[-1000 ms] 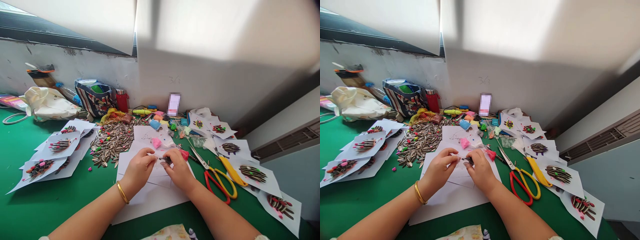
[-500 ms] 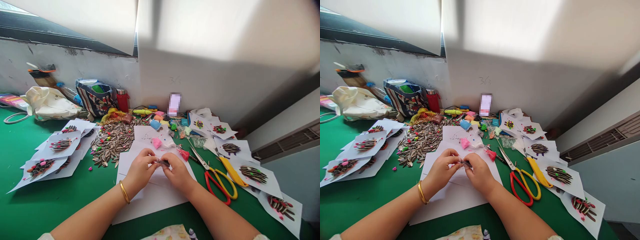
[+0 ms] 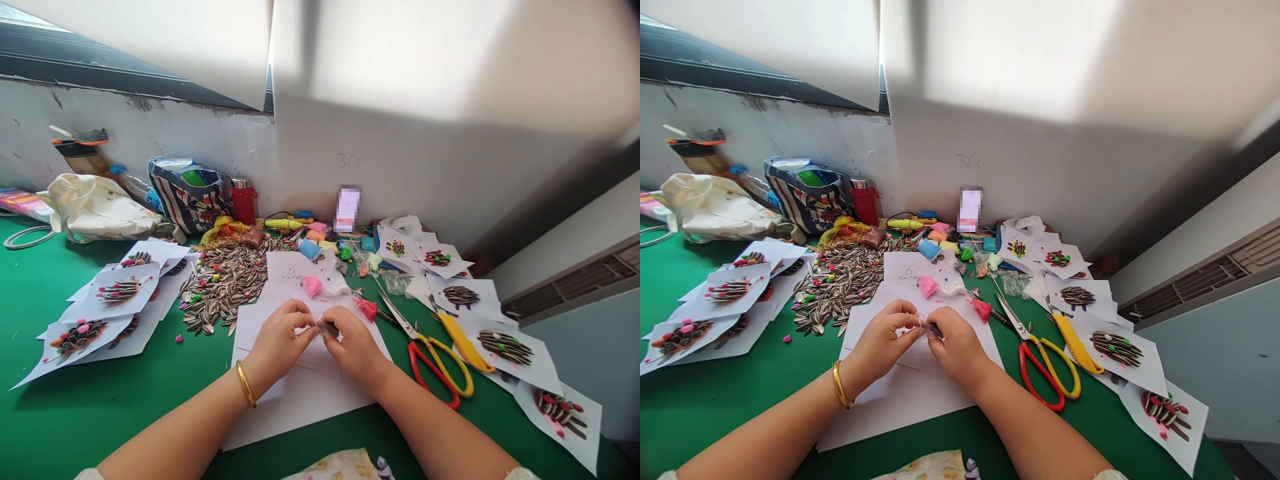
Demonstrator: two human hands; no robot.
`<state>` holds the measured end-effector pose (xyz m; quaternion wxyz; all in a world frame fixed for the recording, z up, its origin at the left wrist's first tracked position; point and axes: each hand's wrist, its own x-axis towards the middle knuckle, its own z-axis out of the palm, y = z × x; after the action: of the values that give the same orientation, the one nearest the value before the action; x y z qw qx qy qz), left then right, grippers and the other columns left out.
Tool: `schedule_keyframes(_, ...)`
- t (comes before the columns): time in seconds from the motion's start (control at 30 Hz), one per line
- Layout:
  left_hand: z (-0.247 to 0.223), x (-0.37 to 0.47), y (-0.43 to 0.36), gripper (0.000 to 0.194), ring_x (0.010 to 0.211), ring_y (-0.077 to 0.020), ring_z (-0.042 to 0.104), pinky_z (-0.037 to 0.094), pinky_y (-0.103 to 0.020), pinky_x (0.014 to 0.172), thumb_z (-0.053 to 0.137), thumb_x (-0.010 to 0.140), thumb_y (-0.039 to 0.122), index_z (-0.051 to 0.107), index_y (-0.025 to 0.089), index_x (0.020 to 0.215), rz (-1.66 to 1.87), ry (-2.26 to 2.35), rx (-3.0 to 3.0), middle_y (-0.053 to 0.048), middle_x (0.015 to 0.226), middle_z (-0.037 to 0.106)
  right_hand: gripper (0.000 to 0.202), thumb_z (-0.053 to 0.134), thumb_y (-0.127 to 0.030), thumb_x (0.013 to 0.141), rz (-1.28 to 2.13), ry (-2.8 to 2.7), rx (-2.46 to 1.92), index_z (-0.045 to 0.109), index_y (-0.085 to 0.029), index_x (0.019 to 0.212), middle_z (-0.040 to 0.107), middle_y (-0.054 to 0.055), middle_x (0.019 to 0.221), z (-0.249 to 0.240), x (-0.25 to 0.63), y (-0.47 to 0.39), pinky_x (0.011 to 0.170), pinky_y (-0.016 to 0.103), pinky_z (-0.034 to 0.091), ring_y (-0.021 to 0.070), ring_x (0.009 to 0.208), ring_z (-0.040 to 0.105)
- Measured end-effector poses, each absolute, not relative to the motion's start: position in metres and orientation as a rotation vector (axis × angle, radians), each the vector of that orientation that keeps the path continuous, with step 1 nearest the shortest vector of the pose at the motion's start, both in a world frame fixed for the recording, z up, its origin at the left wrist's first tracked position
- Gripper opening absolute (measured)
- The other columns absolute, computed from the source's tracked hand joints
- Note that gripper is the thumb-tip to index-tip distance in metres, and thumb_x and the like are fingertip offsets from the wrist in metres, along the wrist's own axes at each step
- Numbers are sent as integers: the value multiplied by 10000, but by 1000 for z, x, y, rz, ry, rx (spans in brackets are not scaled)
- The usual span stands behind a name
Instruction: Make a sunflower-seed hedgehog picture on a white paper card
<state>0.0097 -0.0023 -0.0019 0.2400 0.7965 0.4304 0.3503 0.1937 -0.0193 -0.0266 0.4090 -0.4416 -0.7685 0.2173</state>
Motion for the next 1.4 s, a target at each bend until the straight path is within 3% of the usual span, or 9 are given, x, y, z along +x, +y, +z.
schedule_keyframes(0.57,-3,10,-3,131,837,-174,594,498,-296,746,590,895,190,688,205,809,928,1127,2283,-35,867,631,133,549,-111,790,513,-1960,-1132,569,-220,864,549,7,808,-20,194,-19,642,275,406,160,732,514)
schedule_keyframes(0.87,-4,11,-5,104,878,-166,606,498,-295,788,620,849,129,684,203,817,1003,1108,2197,-35,939,627,154,533,-75,737,527,-1952,-1118,558,-215,797,519,-5,776,-18,195,-20,617,263,377,148,706,495)
schedule_keyframes(1.1,-7,8,-2,108,878,-181,595,488,-315,779,637,856,146,650,190,758,952,1109,2288,-35,921,641,121,548,-117,789,548,-1982,-1135,589,-207,859,565,7,809,-22,195,-19,651,262,383,153,743,510)
schedule_keyframes(1.4,-2,9,-5,108,896,-166,598,491,-301,805,588,882,146,665,196,826,1099,1009,2190,-46,950,628,120,535,-92,739,549,-1935,-1120,559,-201,784,496,-17,745,-18,195,-21,624,247,350,130,689,465)
